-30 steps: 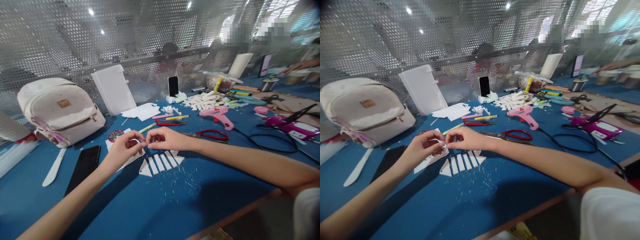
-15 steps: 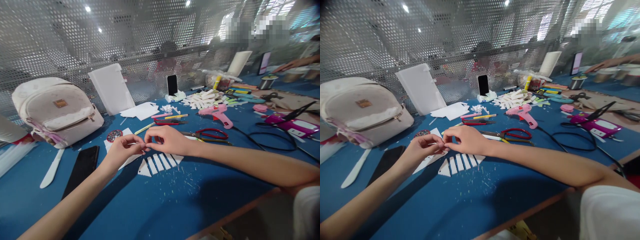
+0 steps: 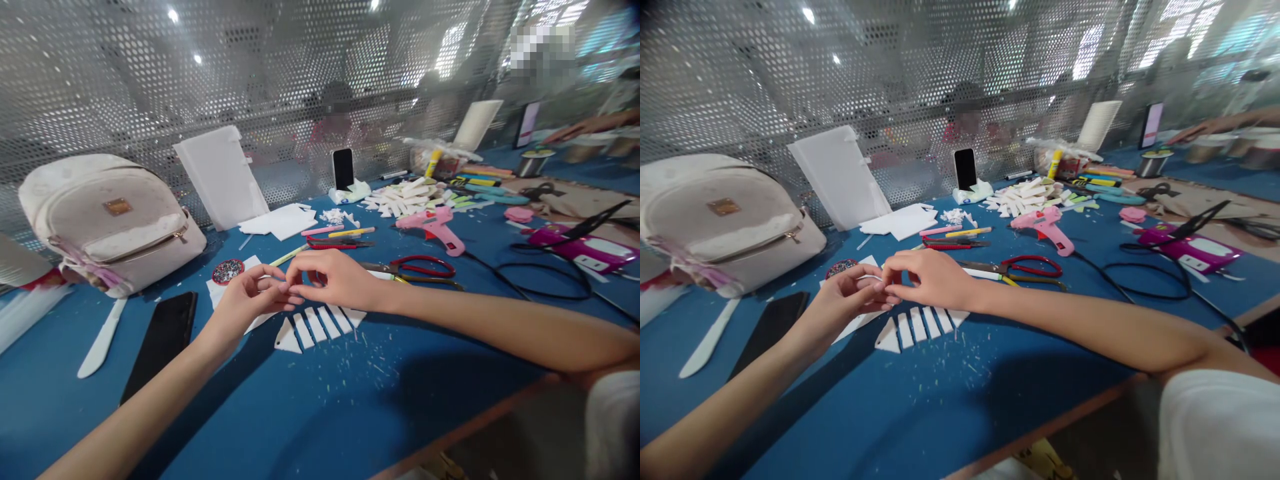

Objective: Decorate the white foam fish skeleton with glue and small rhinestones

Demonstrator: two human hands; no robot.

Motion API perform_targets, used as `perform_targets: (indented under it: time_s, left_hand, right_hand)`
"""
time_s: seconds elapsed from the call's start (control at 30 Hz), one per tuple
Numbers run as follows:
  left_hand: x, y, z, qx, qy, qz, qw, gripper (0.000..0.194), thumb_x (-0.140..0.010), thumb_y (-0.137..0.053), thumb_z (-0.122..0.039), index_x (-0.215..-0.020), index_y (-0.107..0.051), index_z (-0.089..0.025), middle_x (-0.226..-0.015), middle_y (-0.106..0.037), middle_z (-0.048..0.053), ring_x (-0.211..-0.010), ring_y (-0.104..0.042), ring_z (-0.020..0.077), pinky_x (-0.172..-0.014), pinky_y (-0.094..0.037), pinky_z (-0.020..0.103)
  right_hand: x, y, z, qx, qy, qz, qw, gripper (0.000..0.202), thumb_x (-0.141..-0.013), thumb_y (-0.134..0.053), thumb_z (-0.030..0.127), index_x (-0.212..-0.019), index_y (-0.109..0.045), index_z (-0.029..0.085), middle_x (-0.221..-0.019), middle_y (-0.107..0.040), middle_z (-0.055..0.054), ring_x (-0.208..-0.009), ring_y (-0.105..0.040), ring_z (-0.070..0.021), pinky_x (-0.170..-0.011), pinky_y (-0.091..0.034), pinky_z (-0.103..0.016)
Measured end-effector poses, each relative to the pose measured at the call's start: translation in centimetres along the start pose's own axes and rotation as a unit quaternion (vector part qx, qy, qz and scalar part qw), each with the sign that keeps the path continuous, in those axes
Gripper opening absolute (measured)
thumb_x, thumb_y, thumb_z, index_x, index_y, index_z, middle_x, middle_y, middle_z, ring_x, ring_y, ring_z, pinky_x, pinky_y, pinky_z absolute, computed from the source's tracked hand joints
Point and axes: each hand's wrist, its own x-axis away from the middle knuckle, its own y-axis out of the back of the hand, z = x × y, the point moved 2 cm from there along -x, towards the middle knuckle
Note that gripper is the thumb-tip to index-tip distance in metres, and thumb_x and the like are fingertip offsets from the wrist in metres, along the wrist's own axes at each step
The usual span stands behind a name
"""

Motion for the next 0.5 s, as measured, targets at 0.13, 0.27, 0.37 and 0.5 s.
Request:
perform_targets:
  time_s: [0.13, 0.27, 0.37, 0.5]
  left_hand:
    - [0.15, 0.11, 0.00, -0.004, -0.005, -0.015, 1.000, 0.027, -0.078, -0.083, -0.036, -0.079, -0.065, -0.016, -0.079, -0.077, 0.005, -0.079, -0.076, 0.0164, -0.079, -0.062, 0.025]
    - [0.21, 0.19, 0.01, -0.004, 0.003, -0.021, 1.000, 0.028, -0.076, -0.084, -0.037, -0.077, -0.067, -0.015, -0.076, -0.078, 0.006, -0.079, -0.077, 0.0173, -0.077, -0.062, 0.024]
    - [0.19, 0.21, 0.00, 0.000, 0.004, -0.017, 1.000, 0.028, -0.077, -0.084, -0.038, -0.079, -0.067, -0.015, -0.079, -0.078, 0.007, -0.081, -0.077, 0.0171, -0.080, -0.062, 0.024]
    - [0.10, 0.20, -0.06, 0.008, 0.003, -0.014, 1.000, 0.030, -0.078, -0.083, -0.038, -0.080, -0.065, -0.015, -0.084, -0.079, 0.009, -0.085, -0.077, 0.0185, -0.082, -0.062, 0.025]
  right_hand:
    - [0.02, 0.05, 0.02, -0.010, 0.006, -0.003, 1.000, 0.006, -0.092, -0.062, 0.022, -0.091, -0.066, 0.017, -0.087, -0.065, -0.001, -0.067, -0.049, -0.0098, -0.062, -0.037, -0.024]
    - [-0.10, 0.25, 0.25, -0.037, 0.005, -0.004, 0.999, 0.004, -0.091, -0.062, 0.019, -0.088, -0.065, 0.017, -0.085, -0.065, 0.000, -0.068, -0.049, -0.0096, -0.062, -0.039, -0.023]
    - [-0.21, 0.39, 0.30, -0.071, -0.008, -0.007, 0.997, 0.003, -0.088, -0.063, 0.015, -0.087, -0.063, 0.017, -0.083, -0.064, 0.000, -0.068, -0.050, -0.0093, -0.063, -0.040, -0.023]
    - [-0.35, 0.49, -0.04, -0.115, -0.026, -0.014, 0.993, 0.002, -0.088, -0.063, 0.018, -0.086, -0.063, 0.017, -0.082, -0.064, 0.001, -0.069, -0.051, -0.0094, -0.062, -0.040, -0.024]
